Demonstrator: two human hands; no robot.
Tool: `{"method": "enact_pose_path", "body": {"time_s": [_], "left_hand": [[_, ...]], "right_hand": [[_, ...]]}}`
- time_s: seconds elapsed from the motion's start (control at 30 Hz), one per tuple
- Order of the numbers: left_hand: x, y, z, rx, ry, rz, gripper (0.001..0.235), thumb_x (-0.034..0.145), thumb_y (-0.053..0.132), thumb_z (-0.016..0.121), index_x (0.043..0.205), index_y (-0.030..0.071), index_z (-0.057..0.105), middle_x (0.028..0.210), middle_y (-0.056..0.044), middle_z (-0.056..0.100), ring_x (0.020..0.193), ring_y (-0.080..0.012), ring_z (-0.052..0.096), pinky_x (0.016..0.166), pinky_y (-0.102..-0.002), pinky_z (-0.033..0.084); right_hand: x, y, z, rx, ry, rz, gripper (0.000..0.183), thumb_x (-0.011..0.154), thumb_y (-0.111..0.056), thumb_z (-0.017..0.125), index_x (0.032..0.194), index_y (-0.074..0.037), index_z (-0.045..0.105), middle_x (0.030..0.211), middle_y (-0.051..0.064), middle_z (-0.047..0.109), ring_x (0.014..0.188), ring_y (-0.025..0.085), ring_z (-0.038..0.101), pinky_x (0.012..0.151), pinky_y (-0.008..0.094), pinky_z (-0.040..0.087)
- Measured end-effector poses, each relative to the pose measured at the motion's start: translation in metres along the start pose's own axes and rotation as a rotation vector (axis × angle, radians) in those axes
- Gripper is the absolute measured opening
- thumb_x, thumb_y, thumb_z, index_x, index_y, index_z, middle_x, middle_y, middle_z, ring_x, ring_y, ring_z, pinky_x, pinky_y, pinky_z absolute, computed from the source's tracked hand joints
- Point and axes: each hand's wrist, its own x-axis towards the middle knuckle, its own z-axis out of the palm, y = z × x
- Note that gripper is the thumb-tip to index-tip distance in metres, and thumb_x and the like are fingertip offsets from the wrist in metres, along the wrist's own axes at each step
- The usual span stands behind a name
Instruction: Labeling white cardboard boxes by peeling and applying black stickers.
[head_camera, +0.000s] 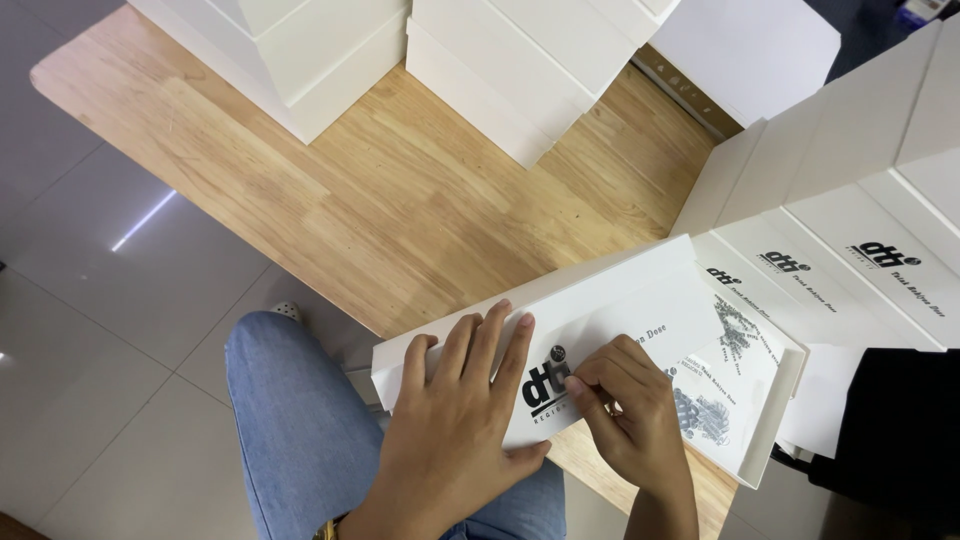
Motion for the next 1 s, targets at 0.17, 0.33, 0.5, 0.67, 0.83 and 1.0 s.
{"method": "enact_pose_path", "body": {"time_s": [0.17,0.33,0.5,0.67,0.83,1.0], "left_hand": [[0.001,-0.0002,-0.0044,-0.044,-0.004,0.007,0.122,0.051,0.077,0.082,0.148,0.011,0.048,0.141,-0.008,0.054,0.127,-0.0236,0.05,0.095,-0.046,0.041],[0.0003,-0.0009,-0.0051,-0.046,-0.001,0.007,0.122,0.051,0.077,0.082,0.148,0.012,0.048,0.141,-0.008,0.055,0.128,-0.0237,0.051,0.095,-0.045,0.041],[-0.0004,-0.0006,-0.0058,-0.042,-0.022,0.006,0.119,0.056,0.078,0.079,0.15,0.011,0.047,0.14,-0.008,0.055,0.129,-0.025,0.05,0.097,-0.047,0.04],[0.0006,-0.0012,-0.0075,-0.064,-0.002,0.005,0.118,0.054,0.075,0.082,0.148,0.011,0.048,0.141,-0.007,0.055,0.127,-0.0238,0.052,0.094,-0.046,0.042],[0.0007,-0.0011,-0.0078,-0.058,-0.002,0.01,0.115,0.057,0.074,0.08,0.148,0.011,0.048,0.139,-0.008,0.056,0.127,-0.0242,0.051,0.094,-0.046,0.041],[-0.0003,-0.0008,-0.0063,-0.044,0.002,0.017,0.112,0.06,0.075,0.077,0.148,0.01,0.049,0.143,-0.011,0.055,0.128,-0.0252,0.05,0.096,-0.046,0.041]], "right_hand": [[-0.0014,-0.0008,-0.0015,-0.018,-0.012,0.015,0.018,0.096,-0.009,0.06,0.078,-0.007,0.062,0.07,0.002,0.059,0.067,0.019,0.049,0.063,0.03,0.041],[-0.0003,-0.0022,-0.0015,-0.014,-0.004,-0.007,0.018,0.096,-0.009,0.06,0.079,-0.006,0.062,0.07,0.002,0.059,0.066,0.019,0.05,0.065,0.03,0.042],[-0.0006,-0.0026,-0.0019,0.013,0.007,-0.006,0.018,0.096,-0.007,0.06,0.078,-0.006,0.061,0.07,0.002,0.058,0.066,0.02,0.05,0.066,0.031,0.042],[-0.0024,-0.0022,-0.0022,-0.015,0.004,0.021,0.019,0.097,-0.01,0.059,0.078,-0.008,0.062,0.07,0.002,0.06,0.067,0.018,0.051,0.064,0.029,0.043],[-0.0018,-0.0029,-0.003,-0.008,0.003,0.031,0.02,0.097,-0.01,0.059,0.077,-0.007,0.061,0.069,0.002,0.059,0.065,0.018,0.049,0.062,0.029,0.041],[-0.0014,-0.0033,-0.0036,-0.005,0.007,0.034,0.021,0.097,-0.009,0.058,0.075,-0.007,0.06,0.069,0.002,0.058,0.066,0.018,0.049,0.061,0.028,0.04]]}}
